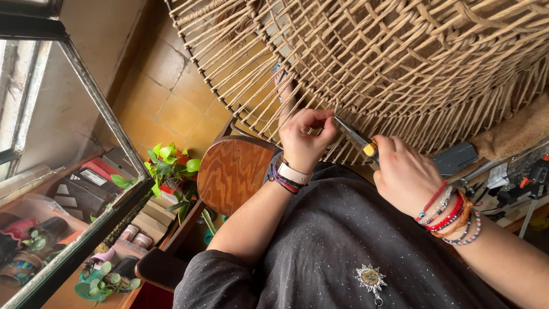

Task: Weaving and securing wicker strands onto a large conical structure using a glue gun, scissors, and a stapler.

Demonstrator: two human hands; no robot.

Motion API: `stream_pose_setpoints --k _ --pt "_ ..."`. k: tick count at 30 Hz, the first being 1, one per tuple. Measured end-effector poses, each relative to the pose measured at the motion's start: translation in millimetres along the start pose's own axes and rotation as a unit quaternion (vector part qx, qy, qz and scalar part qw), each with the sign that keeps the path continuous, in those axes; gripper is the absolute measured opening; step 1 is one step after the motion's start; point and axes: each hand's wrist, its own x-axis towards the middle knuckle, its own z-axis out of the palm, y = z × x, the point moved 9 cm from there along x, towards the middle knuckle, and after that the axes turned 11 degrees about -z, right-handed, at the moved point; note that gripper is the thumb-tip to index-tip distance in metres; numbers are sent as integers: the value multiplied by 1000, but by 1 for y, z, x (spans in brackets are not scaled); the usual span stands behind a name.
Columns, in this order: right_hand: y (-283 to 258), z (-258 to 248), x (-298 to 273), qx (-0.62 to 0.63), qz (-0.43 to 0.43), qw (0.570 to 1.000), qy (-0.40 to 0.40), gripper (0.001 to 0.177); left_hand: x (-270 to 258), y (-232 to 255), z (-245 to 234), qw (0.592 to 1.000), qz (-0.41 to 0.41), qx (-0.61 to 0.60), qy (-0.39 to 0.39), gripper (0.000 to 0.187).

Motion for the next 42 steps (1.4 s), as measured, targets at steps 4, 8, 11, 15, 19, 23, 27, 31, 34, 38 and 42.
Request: stream_pose_setpoints --k 4,8,11,15,19,23,27,31,34,38,42 --pt "-1 -3 0 -11 -5 1000 7 62 1 1 2 1000 10 -5 -6 6" --pt "2 0 1 -19 6 999 -31 62 -1 18 -3 996 69 43 20 6" --pt "2 -2 4 -20 10 999 -34 60 1 26 -6 992 96 77 29 7" --pt "8 0 7 -56 25 997 -56 49 -1 32 -8 988 121 87 40 6" --pt "7 -10 4 -68 -1 998 -2 47 2 14 -4 996 49 66 19 6" --pt "23 4 1 -17 32 995 -92 48 5 -10 1 999 -24 -32 -12 5" --pt "37 17 4 185 -11 980 -68 28 -2 -51 21 953 -191 -207 -112 14" --pt "27 33 12 495 -115 856 -92 48 -2 -69 32 911 -236 -306 -142 18" --pt "40 54 12 492 -7 852 -177 52 -5 -69 35 894 -242 -341 -161 17" --pt "34 46 24 544 -45 824 -154 49 -3 -66 32 903 -256 -303 -163 19" --pt "31 34 33 489 -84 864 -91 38 -4 -68 33 900 -265 -305 -161 19"
